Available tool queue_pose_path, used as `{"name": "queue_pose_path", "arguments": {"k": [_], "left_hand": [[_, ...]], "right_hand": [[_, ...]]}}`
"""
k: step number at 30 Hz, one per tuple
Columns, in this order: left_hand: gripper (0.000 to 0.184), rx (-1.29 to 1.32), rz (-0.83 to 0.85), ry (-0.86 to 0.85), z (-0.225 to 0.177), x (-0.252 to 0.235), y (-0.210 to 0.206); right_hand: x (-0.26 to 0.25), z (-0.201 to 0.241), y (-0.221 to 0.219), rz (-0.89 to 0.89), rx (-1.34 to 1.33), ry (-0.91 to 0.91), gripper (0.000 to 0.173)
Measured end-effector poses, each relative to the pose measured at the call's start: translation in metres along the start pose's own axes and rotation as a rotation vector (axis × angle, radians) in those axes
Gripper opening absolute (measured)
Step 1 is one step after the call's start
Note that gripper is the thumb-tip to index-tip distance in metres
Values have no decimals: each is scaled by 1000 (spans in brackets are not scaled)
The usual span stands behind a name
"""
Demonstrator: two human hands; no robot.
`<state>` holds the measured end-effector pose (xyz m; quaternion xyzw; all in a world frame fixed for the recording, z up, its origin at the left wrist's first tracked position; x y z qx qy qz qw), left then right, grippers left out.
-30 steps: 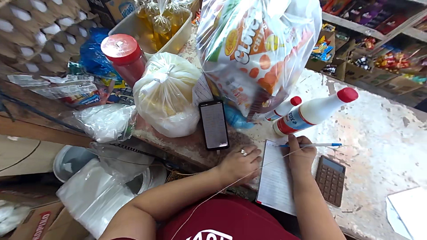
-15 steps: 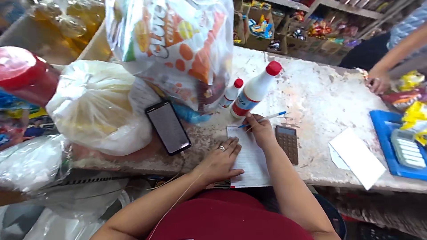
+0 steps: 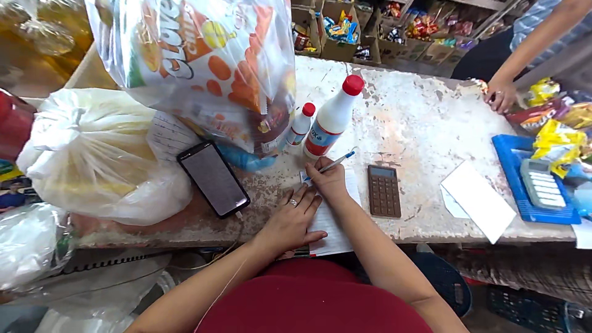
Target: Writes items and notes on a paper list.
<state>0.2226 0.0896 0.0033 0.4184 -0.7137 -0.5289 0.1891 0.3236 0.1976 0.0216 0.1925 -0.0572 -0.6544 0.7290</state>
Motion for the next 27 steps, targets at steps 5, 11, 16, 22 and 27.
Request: {"name": "queue_pose_path", "arguments": {"k": [5, 11, 16, 22, 27], "left_hand": [[84, -18, 9, 5, 0, -1, -1], [85, -12, 2, 1, -1, -1, 1], [86, -16, 11, 3, 0, -1, 0], [89, -40, 31, 20, 1, -2, 0], [91, -38, 60, 23, 0, -2, -1]], "right_hand": [[-1, 1, 0, -2, 34, -8, 31], [-1, -2, -2, 11, 43, 1, 34], [-2, 1, 1, 8, 70, -8, 32], [-2, 1, 8, -31, 67, -57, 32], [-2, 1, 6, -21, 63, -39, 33]]}}
Point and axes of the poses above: each hand's wrist, its own x-axis away from the middle knuckle, its own y-axis out of the back of the hand, z = x × y, the point moved 7 cm from there along -x, towards the middle knuckle, and after that the axes turned 1 degree about z, right-handed, at the moved point
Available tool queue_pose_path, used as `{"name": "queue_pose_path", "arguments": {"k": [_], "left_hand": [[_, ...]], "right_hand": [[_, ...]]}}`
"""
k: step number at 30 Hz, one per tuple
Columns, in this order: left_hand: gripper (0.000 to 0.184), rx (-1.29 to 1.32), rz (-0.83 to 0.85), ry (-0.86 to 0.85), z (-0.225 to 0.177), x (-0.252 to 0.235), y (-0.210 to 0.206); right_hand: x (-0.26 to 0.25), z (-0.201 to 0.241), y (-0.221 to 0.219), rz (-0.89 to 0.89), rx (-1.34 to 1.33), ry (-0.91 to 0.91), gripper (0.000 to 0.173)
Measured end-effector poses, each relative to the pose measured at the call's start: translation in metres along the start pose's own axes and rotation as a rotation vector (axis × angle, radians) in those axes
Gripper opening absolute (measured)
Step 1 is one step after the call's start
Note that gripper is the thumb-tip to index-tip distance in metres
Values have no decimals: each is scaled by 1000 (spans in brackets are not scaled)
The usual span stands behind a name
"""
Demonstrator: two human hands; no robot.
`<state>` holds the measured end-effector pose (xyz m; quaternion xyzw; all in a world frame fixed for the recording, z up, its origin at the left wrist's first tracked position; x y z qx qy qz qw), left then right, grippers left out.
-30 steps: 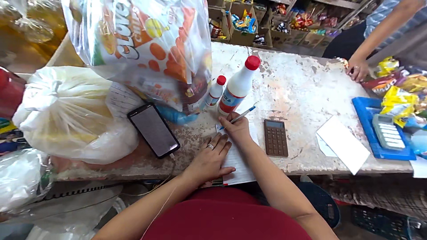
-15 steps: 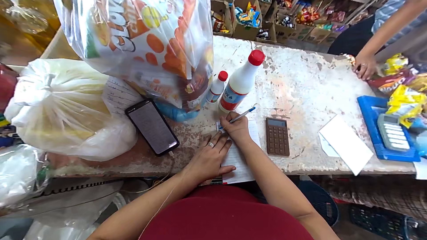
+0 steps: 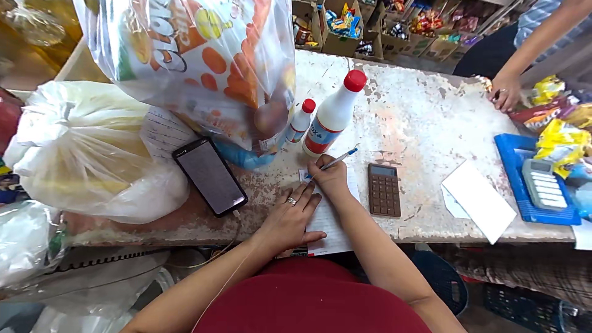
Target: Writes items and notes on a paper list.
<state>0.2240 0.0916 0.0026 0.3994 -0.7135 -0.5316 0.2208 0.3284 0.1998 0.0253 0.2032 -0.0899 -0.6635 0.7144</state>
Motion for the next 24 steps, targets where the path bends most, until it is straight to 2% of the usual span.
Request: {"name": "queue_pose_path", "arguments": {"k": [24], "left_hand": [[92, 28, -7, -14, 0, 0, -2]], "right_hand": [[-1, -4, 0, 25, 37, -24, 30]]}}
Point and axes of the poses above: each hand's wrist, its own x-axis away from the middle knuckle, its own y-axis out of the back of the hand, z = x × y, the point moved 7 cm from there along -x, towards the middle knuckle, and after that the axes turned 1 degree about z, right-handed, at the moved point
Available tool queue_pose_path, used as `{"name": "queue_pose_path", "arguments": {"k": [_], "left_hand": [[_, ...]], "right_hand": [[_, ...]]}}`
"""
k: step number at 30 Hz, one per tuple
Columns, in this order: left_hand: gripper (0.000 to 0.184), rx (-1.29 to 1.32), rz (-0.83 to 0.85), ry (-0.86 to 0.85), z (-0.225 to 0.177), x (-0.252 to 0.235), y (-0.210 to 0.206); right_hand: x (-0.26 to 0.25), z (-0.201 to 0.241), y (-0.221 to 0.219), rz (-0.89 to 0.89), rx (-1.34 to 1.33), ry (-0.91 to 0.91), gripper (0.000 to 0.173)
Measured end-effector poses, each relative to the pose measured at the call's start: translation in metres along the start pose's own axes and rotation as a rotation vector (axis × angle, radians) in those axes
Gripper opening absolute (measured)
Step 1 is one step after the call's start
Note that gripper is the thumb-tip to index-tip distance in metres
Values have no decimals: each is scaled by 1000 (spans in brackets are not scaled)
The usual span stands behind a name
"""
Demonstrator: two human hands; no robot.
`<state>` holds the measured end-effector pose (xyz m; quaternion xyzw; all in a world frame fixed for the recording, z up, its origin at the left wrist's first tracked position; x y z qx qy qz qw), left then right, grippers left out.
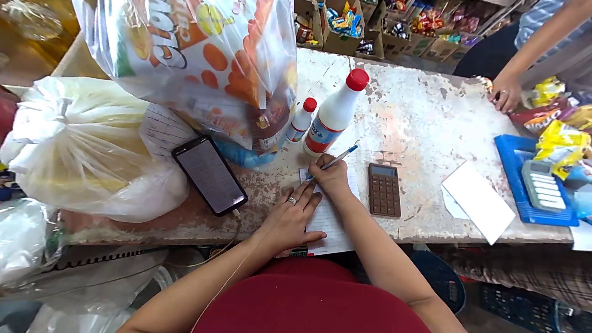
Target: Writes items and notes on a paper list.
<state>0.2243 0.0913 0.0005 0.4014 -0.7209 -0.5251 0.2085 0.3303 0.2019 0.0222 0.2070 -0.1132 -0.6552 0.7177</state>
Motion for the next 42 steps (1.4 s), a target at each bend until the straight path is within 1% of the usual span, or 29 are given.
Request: {"name": "queue_pose_path", "arguments": {"k": [8, 13, 16, 18, 21, 27, 33, 42], "left_hand": [[94, -20, 47, 15, 1, -1, -1], [94, -30, 49, 15, 1, -2, -2], [93, -33, 43, 12, 1, -2, -1], [94, -31, 67, 18, 0, -2, -1], [95, -38, 75, 25, 0, -2, -1], [93, -25, 43, 21, 1, -2, -1], [95, -32, 88, 35, 1, -3, -2], [96, -36, 123, 47, 1, -3, -2]], "right_hand": [[0, -1, -1, -18, -51, 10, 30], [2, 0, 0, -11, 27, 60, 33], [2, 1, 4, -6, 0, 29, 35], [1, 2, 7, -23, -51, 2, 34], [1, 2, 7, -55, -39, 22, 33], [0, 1, 6, -17, 22, 49, 31], [-1, 1, 6, -20, 26, 44, 33], [-1, -2, 6, -24, 1, 47, 33]]}}
Point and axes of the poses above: each hand's wrist, its own x-axis away from the middle knuckle, its own y-axis out of the back of the hand, z = x × y, the point moved 7 cm from there along -x, towards the middle knuckle, and after that the axes turned 1 degree about z, right-handed, at the moved point
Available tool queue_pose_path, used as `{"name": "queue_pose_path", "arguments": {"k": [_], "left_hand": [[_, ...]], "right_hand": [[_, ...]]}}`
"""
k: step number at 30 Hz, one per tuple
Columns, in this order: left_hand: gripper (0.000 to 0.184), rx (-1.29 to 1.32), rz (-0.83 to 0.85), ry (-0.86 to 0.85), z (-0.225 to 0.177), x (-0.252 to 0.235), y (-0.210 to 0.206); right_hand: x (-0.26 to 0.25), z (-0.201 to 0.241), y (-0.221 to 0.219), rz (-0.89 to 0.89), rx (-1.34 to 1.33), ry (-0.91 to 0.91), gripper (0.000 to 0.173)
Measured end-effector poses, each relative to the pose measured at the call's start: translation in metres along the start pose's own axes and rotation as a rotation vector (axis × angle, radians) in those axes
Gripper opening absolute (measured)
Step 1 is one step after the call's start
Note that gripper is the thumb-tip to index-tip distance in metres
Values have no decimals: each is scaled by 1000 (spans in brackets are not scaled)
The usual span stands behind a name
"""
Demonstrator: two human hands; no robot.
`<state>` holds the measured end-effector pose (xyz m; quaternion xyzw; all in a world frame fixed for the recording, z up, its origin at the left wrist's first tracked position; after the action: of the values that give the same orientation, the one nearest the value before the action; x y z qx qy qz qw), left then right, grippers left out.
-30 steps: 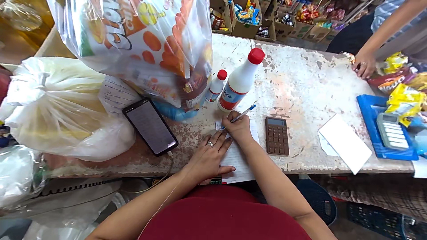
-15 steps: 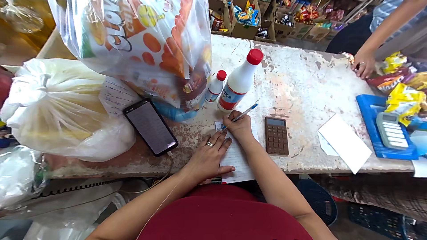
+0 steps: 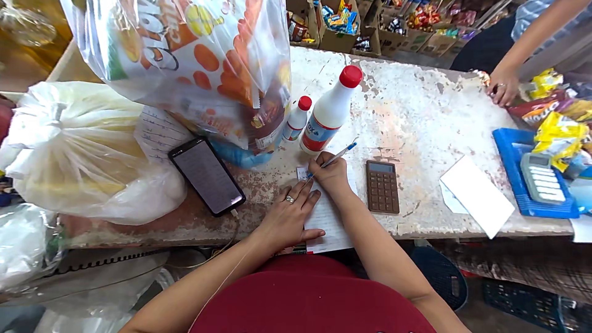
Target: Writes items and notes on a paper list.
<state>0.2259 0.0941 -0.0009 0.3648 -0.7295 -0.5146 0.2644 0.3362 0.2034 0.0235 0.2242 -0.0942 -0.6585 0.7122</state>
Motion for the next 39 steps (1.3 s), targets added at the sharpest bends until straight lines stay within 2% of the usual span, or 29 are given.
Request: {"name": "queue_pose_path", "arguments": {"k": [11, 14, 19, 39], "left_hand": [[94, 2, -4, -13, -1, 0, 0], [94, 10, -1, -10, 0, 1, -1], [94, 4, -11, -12, 0, 0, -1], [94, 4, 31, -5, -1, 0, -1]], "right_hand": [[3, 1, 0, 14, 65, 34, 35], [1, 0, 1, 36, 78, -27, 33], [0, -1, 5, 0, -4, -35, 31], [0, -3, 5, -5, 4, -15, 33]]}}
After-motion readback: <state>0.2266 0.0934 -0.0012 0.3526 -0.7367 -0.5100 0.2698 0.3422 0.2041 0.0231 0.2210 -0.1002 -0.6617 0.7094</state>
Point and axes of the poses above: each hand's wrist, its own x-axis away from the middle knuckle, its own y-axis out of the back of the hand, z = x × y, the point moved 7 cm from there along -x, towards the middle knuckle, and after that the axes turned 1 degree about z, right-handed, at the moved point
